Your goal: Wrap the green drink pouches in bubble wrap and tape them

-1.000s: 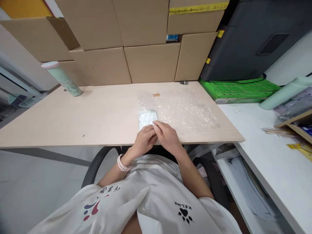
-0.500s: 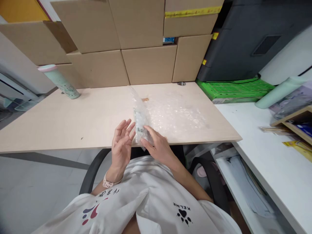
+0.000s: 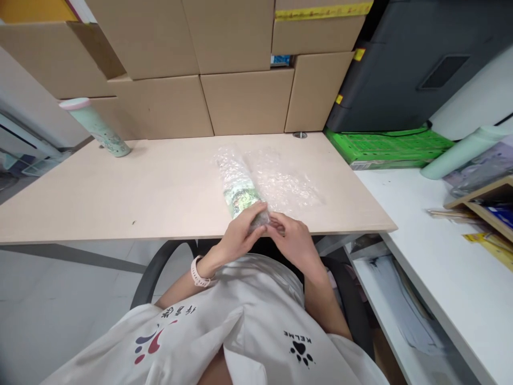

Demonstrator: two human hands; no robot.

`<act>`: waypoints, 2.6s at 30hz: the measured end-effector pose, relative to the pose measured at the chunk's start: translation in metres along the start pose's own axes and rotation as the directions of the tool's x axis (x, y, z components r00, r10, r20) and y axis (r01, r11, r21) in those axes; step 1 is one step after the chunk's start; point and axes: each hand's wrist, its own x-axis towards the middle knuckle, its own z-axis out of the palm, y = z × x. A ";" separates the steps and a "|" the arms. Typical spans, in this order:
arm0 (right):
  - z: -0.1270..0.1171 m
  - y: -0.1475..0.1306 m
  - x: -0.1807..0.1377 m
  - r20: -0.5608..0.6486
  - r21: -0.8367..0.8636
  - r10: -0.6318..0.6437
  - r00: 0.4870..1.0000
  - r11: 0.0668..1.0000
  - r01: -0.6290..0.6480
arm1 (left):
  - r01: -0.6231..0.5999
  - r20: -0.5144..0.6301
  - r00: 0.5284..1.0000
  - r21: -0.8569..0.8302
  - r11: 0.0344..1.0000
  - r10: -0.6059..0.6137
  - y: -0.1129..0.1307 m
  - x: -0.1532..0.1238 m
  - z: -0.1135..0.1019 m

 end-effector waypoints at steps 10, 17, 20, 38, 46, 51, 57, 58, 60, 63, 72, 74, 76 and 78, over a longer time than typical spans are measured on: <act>0.024 -0.002 0.013 0.015 -0.053 -0.335 0.942 0.941 0.335 | -0.026 -0.235 0.972 -0.025 0.999 0.020 0.004 -0.013 0.002; 0.027 -0.011 0.009 0.161 -0.063 -0.265 0.951 0.959 0.278 | 0.076 -0.169 0.985 0.256 0.964 -0.032 0.004 -0.042 -0.019; 0.021 -0.010 0.010 0.112 -0.001 -0.270 0.956 0.962 0.271 | -0.059 -0.123 0.987 0.336 0.940 0.106 -0.008 -0.043 -0.019; 0.034 0.006 0.002 0.001 -0.508 -0.342 0.940 0.809 0.295 | 0.214 -0.315 0.934 0.119 0.970 -0.167 -0.005 -0.030 -0.024; 0.049 -0.003 -0.012 -0.079 -0.502 -0.378 0.922 0.815 0.291 | 0.215 -0.148 0.891 -0.695 0.686 -0.428 0.013 -0.010 -0.029; 0.025 0.008 -0.009 -0.120 -0.256 -0.274 0.954 0.937 0.237 | 0.054 0.037 0.998 -0.460 0.886 -0.041 0.022 0.026 -0.002; -0.030 0.035 -0.019 -0.029 -0.132 -0.115 0.993 0.985 0.111 | -0.128 0.314 0.948 0.246 0.961 0.046 0.022 0.053 0.050; -0.037 0.038 -0.023 -0.033 -0.108 -0.089 0.995 0.990 0.085 | -0.156 0.326 0.944 0.330 0.931 0.042 0.023 0.054 0.056; -0.049 0.044 -0.033 -0.083 -0.034 0.005 0.997 0.999 -0.008 | -0.212 0.353 0.934 0.441 0.872 0.048 0.024 0.054 0.062; -0.060 0.052 -0.042 -0.278 0.026 0.154 0.948 0.988 -0.153 | -0.312 0.426 0.902 0.516 0.798 0.077 0.026 0.053 0.064; -0.041 0.063 -0.015 -0.409 -0.469 -0.106 0.906 0.876 -0.109 | -0.321 0.453 0.890 0.557 0.766 0.044 0.012 0.049 0.057; -0.031 0.056 -0.016 -0.373 -0.472 -0.135 0.918 0.879 -0.063 | -0.270 0.407 0.913 0.550 0.790 0.029 0.009 0.041 0.052; -0.025 0.047 -0.021 -0.339 -0.401 -0.112 0.934 0.915 -0.036 | -0.244 0.346 0.937 0.545 0.802 0.051 0.007 0.030 0.047; -0.026 0.039 -0.031 -0.291 -0.268 -0.038 0.956 0.962 -0.043 | -0.254 0.287 0.952 0.528 0.810 0.111 0.003 0.018 0.042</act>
